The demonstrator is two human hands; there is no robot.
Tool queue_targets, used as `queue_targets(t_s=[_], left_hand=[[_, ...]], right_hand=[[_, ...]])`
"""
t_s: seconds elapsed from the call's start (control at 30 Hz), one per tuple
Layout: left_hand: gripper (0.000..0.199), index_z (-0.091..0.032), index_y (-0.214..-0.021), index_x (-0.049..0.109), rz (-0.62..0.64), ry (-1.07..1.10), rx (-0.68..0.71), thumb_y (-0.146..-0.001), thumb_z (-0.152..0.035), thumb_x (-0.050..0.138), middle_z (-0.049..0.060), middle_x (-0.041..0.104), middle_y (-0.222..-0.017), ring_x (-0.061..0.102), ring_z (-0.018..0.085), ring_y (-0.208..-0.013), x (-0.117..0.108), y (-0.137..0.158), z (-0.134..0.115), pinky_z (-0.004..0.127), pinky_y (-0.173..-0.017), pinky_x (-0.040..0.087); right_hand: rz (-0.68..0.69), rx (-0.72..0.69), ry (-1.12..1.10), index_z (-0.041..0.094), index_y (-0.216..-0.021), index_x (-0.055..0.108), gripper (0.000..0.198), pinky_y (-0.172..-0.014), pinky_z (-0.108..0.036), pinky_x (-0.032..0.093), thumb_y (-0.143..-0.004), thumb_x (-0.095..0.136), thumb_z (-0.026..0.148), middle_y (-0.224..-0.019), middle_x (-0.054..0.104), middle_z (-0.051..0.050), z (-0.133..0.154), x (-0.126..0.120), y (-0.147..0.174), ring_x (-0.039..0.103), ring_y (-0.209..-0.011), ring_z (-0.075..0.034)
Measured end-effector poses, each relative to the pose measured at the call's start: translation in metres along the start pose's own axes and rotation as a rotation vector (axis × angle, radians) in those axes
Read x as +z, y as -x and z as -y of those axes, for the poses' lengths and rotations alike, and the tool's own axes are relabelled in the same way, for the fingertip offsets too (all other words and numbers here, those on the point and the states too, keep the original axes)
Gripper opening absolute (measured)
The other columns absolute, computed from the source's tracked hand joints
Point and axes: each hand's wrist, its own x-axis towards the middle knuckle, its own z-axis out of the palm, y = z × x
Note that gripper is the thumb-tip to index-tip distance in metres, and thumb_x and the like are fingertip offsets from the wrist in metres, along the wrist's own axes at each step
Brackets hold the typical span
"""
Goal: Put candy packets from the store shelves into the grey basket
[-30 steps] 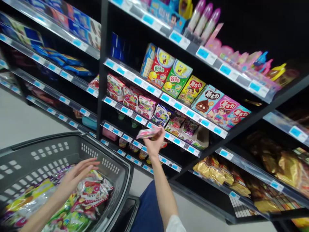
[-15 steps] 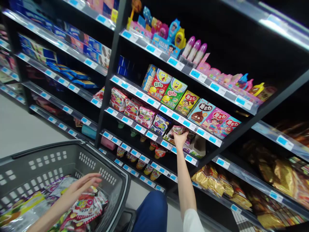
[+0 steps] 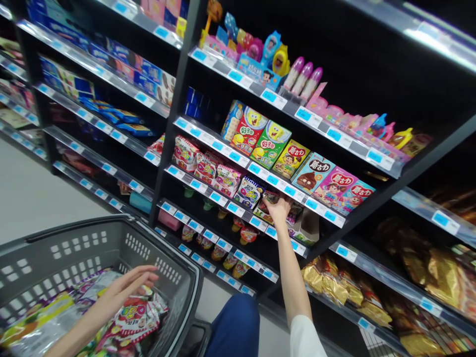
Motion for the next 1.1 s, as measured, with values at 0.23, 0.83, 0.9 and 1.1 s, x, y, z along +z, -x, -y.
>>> queue_targets(t_s=[0.23, 0.83, 0.9, 1.1], left_hand=[[0.073, -0.023, -0.102, 0.067, 0.019, 0.011, -0.022, -0.059, -0.082, 0.066, 0.01, 0.076, -0.098, 0.071, 0.029, -0.088, 0.001, 0.0, -0.002, 0.036, -0.069, 0.06], [0.081, -0.022, -0.114, 0.06, 0.118, -0.021, -0.037, -0.063, -0.085, 0.062, 0.013, 0.073, -0.112, 0.069, 0.032, -0.104, -0.001, 0.0, 0.002, 0.036, -0.079, 0.057], [0.082, -0.021, -0.115, 0.059, 0.134, -0.024, -0.024, -0.065, -0.086, 0.06, 0.013, 0.072, -0.114, 0.069, 0.032, -0.106, -0.003, -0.002, 0.007, 0.036, -0.081, 0.057], [0.065, -0.02, -0.117, 0.06, 0.145, -0.027, 0.075, -0.08, -0.073, 0.058, 0.012, 0.073, -0.111, 0.07, 0.029, -0.102, -0.005, -0.007, 0.024, 0.036, -0.083, 0.054]], right_hand=[[0.037, -0.163, 0.022, 0.018, -0.1, 0.071, 0.025, -0.09, -0.036, 0.043, -0.091, 0.056, 0.036, -0.093, 0.065, -0.012, -0.005, -0.009, 0.008, 0.058, -0.092, -0.025], [0.601, -0.245, -0.002, 0.012, -0.123, 0.064, 0.041, -0.087, -0.028, 0.048, -0.083, 0.065, 0.019, -0.105, 0.07, -0.012, -0.002, 0.007, -0.005, 0.065, -0.092, -0.02], [0.608, -0.237, 0.007, 0.013, -0.123, 0.064, 0.04, -0.087, -0.027, 0.048, -0.084, 0.065, 0.02, -0.109, 0.07, -0.013, 0.0, 0.005, -0.006, 0.066, -0.094, -0.021], [0.537, -0.201, 0.003, 0.013, -0.121, 0.06, 0.035, -0.095, -0.03, 0.047, -0.087, 0.055, 0.017, -0.114, 0.069, -0.013, 0.01, -0.005, 0.008, 0.064, -0.106, -0.022]])
